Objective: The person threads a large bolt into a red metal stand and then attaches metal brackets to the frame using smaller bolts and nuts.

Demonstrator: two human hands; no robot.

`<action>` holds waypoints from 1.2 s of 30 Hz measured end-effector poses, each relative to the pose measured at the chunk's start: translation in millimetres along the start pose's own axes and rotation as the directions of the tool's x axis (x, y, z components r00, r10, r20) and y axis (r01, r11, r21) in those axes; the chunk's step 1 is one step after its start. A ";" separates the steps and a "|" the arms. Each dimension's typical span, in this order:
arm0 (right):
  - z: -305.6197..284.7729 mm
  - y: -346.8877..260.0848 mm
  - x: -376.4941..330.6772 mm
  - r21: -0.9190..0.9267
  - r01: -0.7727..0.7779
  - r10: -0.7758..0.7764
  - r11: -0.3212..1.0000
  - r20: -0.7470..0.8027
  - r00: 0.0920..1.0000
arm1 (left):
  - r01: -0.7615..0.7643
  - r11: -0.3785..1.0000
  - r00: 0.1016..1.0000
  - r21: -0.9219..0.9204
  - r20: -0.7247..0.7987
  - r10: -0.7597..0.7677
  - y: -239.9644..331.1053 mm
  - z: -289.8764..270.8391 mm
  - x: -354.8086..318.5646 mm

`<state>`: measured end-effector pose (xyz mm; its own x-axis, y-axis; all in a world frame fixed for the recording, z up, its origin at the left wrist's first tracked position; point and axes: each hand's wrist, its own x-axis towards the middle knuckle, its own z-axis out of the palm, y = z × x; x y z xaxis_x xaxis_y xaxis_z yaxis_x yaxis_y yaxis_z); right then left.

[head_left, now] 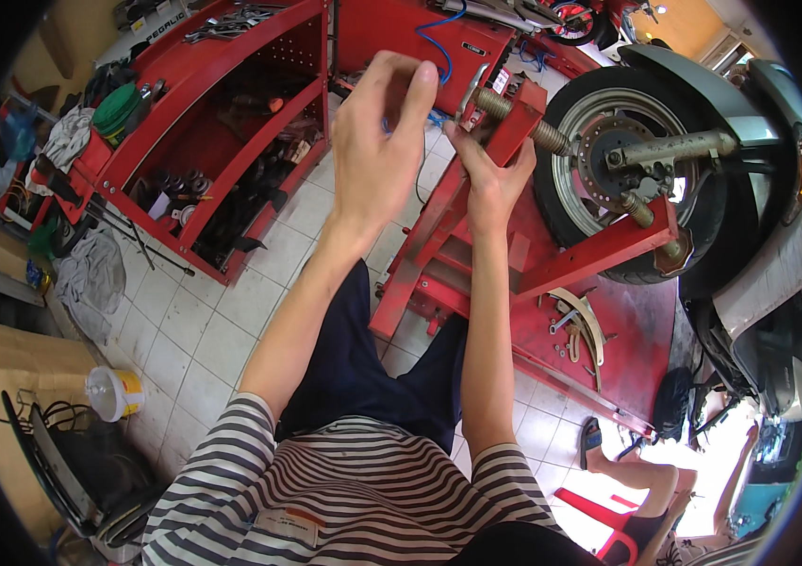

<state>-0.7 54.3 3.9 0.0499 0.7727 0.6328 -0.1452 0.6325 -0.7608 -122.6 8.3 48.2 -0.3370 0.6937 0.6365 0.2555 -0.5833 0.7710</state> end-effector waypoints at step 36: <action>-133.8 -16.3 -283.9 -0.473 -0.331 0.102 0.817 -0.446 0.889 | 0.566 0.823 0.816 0.050 0.104 -0.568 -171.4 -67.6 -225.1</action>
<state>119.7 -168.2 -182.6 0.4703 0.7756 0.4209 0.3318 0.2866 -0.8988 -151.8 -76.5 -228.6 -0.3258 0.9417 0.0836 0.0649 -0.0659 0.9957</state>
